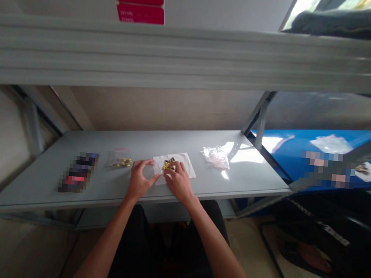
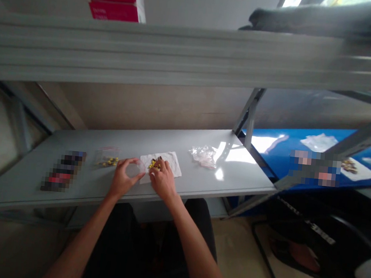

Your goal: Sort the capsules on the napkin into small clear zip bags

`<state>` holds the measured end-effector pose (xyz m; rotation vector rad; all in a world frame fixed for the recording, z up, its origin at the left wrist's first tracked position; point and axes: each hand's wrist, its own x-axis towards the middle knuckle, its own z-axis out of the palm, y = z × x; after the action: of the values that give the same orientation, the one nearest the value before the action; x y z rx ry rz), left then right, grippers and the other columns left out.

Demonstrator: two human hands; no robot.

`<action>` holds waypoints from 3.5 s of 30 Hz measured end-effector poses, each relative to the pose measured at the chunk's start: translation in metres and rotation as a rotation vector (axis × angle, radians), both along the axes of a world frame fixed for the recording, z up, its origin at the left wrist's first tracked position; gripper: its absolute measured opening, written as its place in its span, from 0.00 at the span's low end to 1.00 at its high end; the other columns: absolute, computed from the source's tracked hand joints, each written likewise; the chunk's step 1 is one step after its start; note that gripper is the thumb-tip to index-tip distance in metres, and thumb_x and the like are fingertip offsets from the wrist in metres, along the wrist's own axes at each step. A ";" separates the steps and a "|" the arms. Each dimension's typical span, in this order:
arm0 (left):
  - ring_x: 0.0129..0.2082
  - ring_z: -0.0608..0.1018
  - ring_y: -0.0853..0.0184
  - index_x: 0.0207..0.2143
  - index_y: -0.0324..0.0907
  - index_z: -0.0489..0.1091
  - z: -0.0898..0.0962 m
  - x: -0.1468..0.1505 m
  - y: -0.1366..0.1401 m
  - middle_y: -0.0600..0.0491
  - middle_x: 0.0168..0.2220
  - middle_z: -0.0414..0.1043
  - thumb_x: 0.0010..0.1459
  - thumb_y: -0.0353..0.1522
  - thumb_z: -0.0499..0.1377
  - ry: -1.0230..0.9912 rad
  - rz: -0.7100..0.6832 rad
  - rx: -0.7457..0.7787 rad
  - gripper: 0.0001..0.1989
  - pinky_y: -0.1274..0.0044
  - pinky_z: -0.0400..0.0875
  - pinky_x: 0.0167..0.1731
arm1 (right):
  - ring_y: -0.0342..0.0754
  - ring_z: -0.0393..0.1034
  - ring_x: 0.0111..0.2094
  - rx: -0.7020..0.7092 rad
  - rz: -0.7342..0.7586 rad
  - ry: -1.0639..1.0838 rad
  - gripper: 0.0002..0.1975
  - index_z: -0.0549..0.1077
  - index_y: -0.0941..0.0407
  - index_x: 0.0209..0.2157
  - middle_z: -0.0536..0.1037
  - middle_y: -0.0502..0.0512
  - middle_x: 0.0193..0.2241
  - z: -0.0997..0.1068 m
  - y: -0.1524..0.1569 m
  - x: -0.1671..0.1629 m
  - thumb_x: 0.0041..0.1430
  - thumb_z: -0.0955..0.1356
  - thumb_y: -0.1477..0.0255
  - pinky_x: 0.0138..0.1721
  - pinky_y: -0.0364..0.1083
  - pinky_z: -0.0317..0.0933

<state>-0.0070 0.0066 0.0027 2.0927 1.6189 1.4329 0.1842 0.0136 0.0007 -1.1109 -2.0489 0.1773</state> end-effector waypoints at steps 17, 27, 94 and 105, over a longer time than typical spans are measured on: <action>0.49 0.76 0.56 0.51 0.44 0.71 0.012 0.009 -0.009 0.47 0.45 0.77 0.52 0.43 0.70 -0.017 -0.175 -0.026 0.26 0.65 0.67 0.54 | 0.52 0.72 0.46 -0.119 0.281 0.423 0.09 0.80 0.54 0.37 0.77 0.59 0.41 0.004 0.000 0.005 0.67 0.69 0.66 0.48 0.51 0.66; 0.35 0.80 0.62 0.40 0.41 0.77 0.010 -0.001 -0.005 0.50 0.31 0.80 0.59 0.45 0.64 -0.485 -0.330 -0.430 0.17 0.73 0.70 0.42 | 0.50 0.75 0.43 -0.333 0.358 0.611 0.13 0.80 0.55 0.37 0.81 0.57 0.41 0.014 -0.004 0.015 0.67 0.68 0.61 0.38 0.45 0.67; 0.36 0.79 0.62 0.30 0.42 0.80 0.016 0.002 -0.010 0.50 0.32 0.80 0.60 0.43 0.63 -0.336 -0.356 -0.394 0.15 0.74 0.70 0.41 | 0.42 0.59 0.23 -0.341 0.200 0.425 0.22 0.75 0.57 0.26 0.70 0.49 0.21 0.013 -0.009 0.014 0.69 0.64 0.58 0.28 0.43 0.52; 0.36 0.80 0.63 0.28 0.41 0.78 0.010 0.004 -0.008 0.50 0.32 0.80 0.61 0.45 0.61 -0.385 -0.356 -0.372 0.18 0.74 0.71 0.43 | 0.43 0.61 0.23 -0.428 0.214 0.499 0.23 0.75 0.57 0.28 0.73 0.51 0.23 0.007 -0.005 0.015 0.67 0.65 0.54 0.28 0.43 0.54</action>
<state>-0.0034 -0.0010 0.0125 1.6656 1.1832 1.2094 0.1991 0.0084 0.0074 -0.9614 -1.7047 0.9395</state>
